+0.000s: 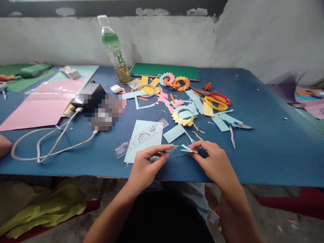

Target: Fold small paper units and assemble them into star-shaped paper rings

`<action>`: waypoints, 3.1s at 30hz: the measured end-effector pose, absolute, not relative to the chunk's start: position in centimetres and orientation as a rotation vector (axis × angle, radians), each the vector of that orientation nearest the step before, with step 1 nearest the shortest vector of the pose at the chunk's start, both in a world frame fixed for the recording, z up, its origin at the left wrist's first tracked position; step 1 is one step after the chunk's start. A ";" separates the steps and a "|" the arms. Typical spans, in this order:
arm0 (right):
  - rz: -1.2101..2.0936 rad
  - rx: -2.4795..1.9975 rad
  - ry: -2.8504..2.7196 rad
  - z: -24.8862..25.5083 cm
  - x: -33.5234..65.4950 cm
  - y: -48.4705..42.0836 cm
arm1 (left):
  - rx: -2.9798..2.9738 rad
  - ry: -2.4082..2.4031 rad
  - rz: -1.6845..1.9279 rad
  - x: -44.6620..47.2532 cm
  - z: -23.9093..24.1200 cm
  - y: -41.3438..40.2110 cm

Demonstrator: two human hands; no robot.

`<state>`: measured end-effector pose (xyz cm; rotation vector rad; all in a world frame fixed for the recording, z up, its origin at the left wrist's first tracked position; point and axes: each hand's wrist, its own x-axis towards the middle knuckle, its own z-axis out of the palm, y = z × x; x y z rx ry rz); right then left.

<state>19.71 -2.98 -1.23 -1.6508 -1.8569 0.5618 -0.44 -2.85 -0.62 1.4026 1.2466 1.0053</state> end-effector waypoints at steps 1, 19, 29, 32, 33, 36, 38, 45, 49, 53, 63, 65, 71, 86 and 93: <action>0.630 -1.632 -1.818 -1.1 19.8 -3.1 | 1.412 1.245 0.999 -0.5 -0.7 -2.9; 0.927 -1.421 -1.511 -0.7 18.5 -4.0 | 1.517 1.080 1.007 -0.2 -1.0 -3.2; 1.071 -1.413 -1.504 -0.5 17.7 -4.4 | 1.563 1.142 1.011 -0.1 -0.8 -3.3; 1.081 -1.435 -1.499 -0.4 17.4 -4.5 | 1.679 1.086 1.053 -0.1 -0.8 -3.3; 1.085 -1.437 -1.497 -0.4 17.4 -4.6 | 1.732 1.072 1.070 0.0 -0.9 -3.3; 1.102 -1.424 -1.493 -0.3 17.2 -4.6 | 1.911 1.091 1.139 0.1 -1.2 -3.5; 1.111 -1.412 -1.497 -0.3 17.2 -4.7 | 2.015 1.106 1.203 0.2 -1.4 -3.6; 1.103 -1.418 -1.506 -0.3 17.3 -4.8 | 2.175 1.090 1.249 0.5 -1.6 -4.0; 1.087 -1.422 -1.520 0.0 17.3 -4.7 | 2.252 1.064 1.243 0.5 -1.7 -3.9; 1.070 -1.436 -1.536 0.2 17.5 -4.6 | 2.316 0.978 1.206 0.4 -1.9 -3.7; 0.933 -1.460 -1.572 -0.1 17.5 -5.2 | 2.349 0.964 1.189 0.3 -2.1 -4.0; 0.917 -1.454 -1.578 -0.1 17.4 -5.3 | 2.362 0.966 1.202 0.3 -2.2 -4.1; 0.966 -1.473 -1.608 0.1 17.6 -5.3 | 2.447 0.925 1.204 0.2 -2.3 -4.0; 1.135 -1.279 -1.600 -1.2 18.5 -5.0 | 2.437 0.803 1.245 0.3 -2.2 -3.7; 0.366 -0.835 -1.976 -1.9 18.8 -4.9 | 2.252 0.868 1.397 0.2 -1.6 -3.9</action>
